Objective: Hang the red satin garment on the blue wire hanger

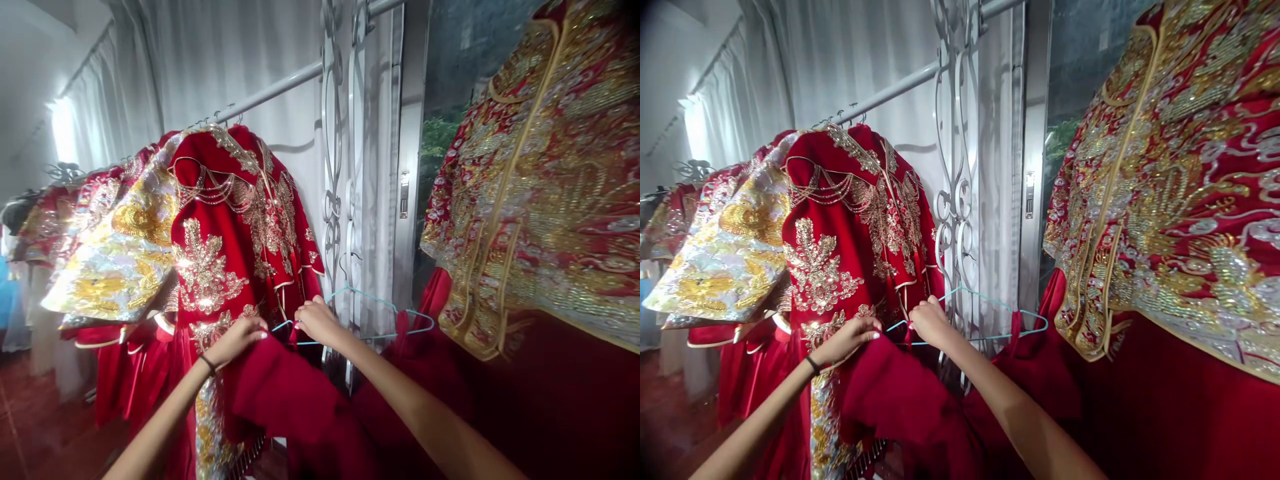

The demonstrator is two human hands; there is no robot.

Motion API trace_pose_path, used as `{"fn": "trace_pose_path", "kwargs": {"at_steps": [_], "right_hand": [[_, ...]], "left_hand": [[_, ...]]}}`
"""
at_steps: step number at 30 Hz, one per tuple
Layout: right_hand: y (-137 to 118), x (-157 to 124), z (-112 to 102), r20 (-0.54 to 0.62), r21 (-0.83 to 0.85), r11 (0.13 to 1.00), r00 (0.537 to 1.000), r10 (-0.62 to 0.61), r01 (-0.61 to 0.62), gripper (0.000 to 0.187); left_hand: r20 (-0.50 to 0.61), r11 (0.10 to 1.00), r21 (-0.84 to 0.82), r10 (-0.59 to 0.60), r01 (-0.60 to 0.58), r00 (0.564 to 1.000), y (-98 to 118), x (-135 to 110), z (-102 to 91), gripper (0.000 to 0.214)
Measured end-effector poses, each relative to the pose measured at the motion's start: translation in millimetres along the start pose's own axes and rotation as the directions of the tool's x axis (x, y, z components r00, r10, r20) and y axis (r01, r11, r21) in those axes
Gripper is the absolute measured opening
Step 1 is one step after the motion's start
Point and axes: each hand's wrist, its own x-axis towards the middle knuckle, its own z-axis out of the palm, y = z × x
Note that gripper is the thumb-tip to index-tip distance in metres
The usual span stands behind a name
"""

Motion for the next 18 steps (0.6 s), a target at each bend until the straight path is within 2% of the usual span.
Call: {"fn": "trace_pose_path", "kwargs": {"at_steps": [5, 9, 12, 15, 18], "right_hand": [[-2.3, 0.0, -0.1, -0.085, 0.004, 0.998, 0.994, -0.068, 0.069, 0.014], [1.4, -0.5, 2.8, -0.142, -0.028, 0.997, 0.987, -0.079, 0.076, 0.019], [6.1, -1.8, 8.5, -0.190, -0.009, 0.997, 0.979, -0.077, 0.077, 0.018], [4.6, -4.0, 18.1, -0.246, -0.019, 0.997, 0.966, -0.075, 0.072, 0.018], [-4.4, -11.9, 25.3, -0.400, -0.057, 0.998, 0.916, -0.038, 0.017, 0.020]], "left_hand": [[0.162, 0.985, 0.057, 0.151, -0.162, 0.975, 32.6, 43.9, -26.6, 0.023], [0.209, 0.963, -0.001, 0.264, -0.270, 0.942, 51.3, 62.1, -25.5, 0.020], [0.121, 0.954, -0.202, 0.248, -0.221, 0.961, 44.9, 62.0, -7.1, 0.021], [-0.002, 0.898, -0.407, 0.181, -0.166, 0.983, 25.9, 58.5, 17.6, 0.029], [-0.098, 0.873, -0.459, 0.135, -0.165, 0.986, 8.8, 57.7, 33.0, 0.030]]}}
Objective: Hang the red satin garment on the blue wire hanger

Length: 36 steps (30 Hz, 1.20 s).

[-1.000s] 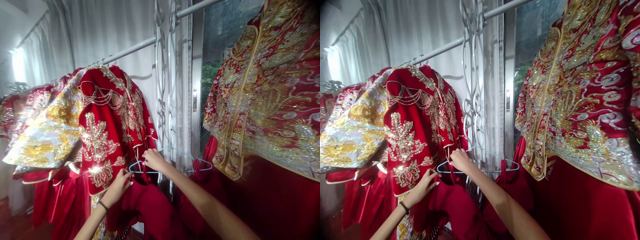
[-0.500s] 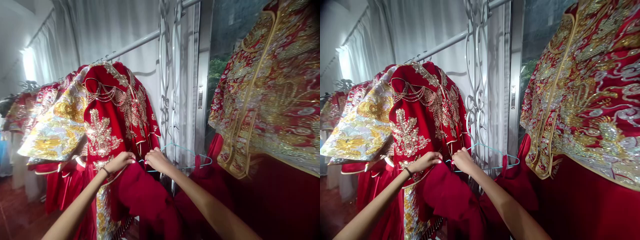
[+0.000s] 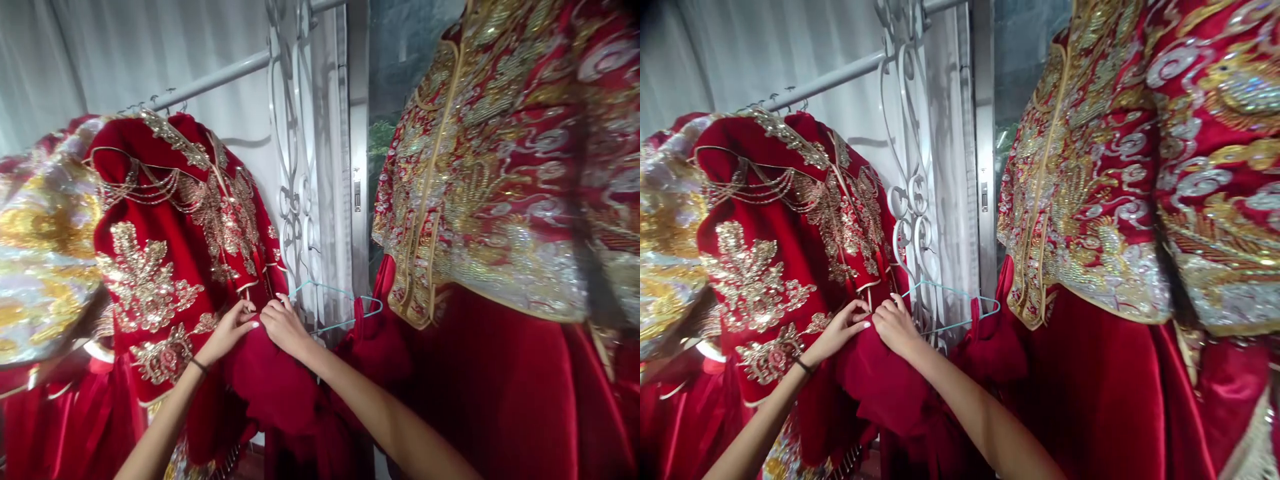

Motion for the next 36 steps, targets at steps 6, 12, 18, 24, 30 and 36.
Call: {"fn": "trace_pose_path", "kwargs": {"at_steps": [6, 12, 18, 24, 30, 36], "right_hand": [[18.5, -66.0, -46.1, -0.363, 0.034, 0.916, 0.849, 0.383, -0.399, 0.028], [97.0, -159.1, -92.8, -0.137, -0.134, 0.244, 0.261, 0.955, -0.961, 0.044], [129.0, -180.9, -85.5, 0.153, -0.255, 0.294, 0.262, 0.953, -0.921, 0.020], [151.3, -150.8, -102.5, 0.078, -0.244, 0.428, 0.422, 0.903, -0.870, 0.022], [126.4, -100.8, -105.5, 0.087, -0.226, 0.609, 0.607, 0.790, -0.761, 0.020], [82.0, -105.2, -79.4, 0.014, -0.324, 0.662, 0.696, 0.718, -0.676, 0.022]], "left_hand": [[-0.253, 0.978, 0.206, 0.073, -0.020, 0.965, 8.0, 0.4, 21.5, 0.029], [-0.143, 0.907, 0.416, 0.137, -0.066, 0.980, 41.8, 43.7, 145.5, 0.031], [-0.079, 0.913, 0.406, -0.017, 0.047, 0.997, 36.0, 97.7, 239.2, 0.032], [-0.094, 0.940, 0.339, 0.015, 0.018, 0.995, 30.1, 96.2, 238.5, 0.028], [-0.082, 0.962, 0.274, 0.026, -0.003, 0.996, 27.0, 95.3, 231.6, 0.028], [-0.085, 0.975, 0.220, 0.020, -0.001, 0.996, 23.0, 90.6, 234.9, 0.028]]}}
